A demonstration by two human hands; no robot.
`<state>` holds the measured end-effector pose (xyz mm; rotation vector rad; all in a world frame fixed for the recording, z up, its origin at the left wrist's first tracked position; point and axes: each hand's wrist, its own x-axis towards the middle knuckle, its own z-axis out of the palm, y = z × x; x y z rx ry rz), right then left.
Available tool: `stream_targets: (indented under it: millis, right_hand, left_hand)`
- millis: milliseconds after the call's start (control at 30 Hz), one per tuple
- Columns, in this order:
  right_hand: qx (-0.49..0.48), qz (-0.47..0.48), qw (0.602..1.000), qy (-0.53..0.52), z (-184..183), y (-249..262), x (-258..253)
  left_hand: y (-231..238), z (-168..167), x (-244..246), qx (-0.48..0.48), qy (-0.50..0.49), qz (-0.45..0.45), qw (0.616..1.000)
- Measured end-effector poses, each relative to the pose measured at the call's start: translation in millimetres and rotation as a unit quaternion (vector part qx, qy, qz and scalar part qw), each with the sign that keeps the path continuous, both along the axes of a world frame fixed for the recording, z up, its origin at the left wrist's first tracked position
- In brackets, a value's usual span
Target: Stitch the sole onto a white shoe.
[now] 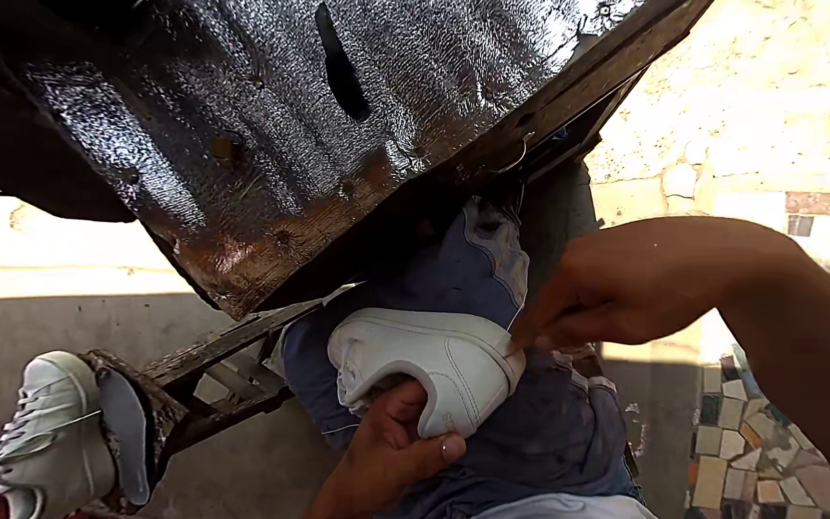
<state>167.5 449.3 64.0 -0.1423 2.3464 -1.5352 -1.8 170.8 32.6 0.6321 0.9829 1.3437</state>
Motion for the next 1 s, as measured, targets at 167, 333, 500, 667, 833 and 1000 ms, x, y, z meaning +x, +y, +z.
stream_targets:
  millis: [167, 333, 500, 667, 833, 1000]
  right_hand:
    - [-0.220, -0.029, 0.975, 0.009, -45, 2, 4]
    - [-0.126, -0.057, 0.990, -0.003, -25, -4, 11]
    - [0.001, -0.055, 0.998, 0.023, -6, -10, 15]
    - [0.197, -0.038, 0.979, 0.039, 23, -29, 10]
    - [0.258, -0.023, 0.964, 0.056, 35, -37, 2]
    - [0.233, -0.008, 0.972, 0.029, 30, -34, -2]
  left_hand:
    - [-2, -2, -2, -0.006, 0.004, 0.011, 1.000]
    - [-1, -2, -1, -0.003, 0.000, 0.012, 1.000]
    - [-1, -3, 1, 0.004, 0.003, 0.013, 1.000]
    - [-1, -2, 4, -0.003, 0.011, 0.014, 1.000]
    - [-1, -4, 3, -0.003, 0.007, 0.010, 1.000]
    - [-1, -7, 1, -0.005, 0.006, 0.005, 1.000]
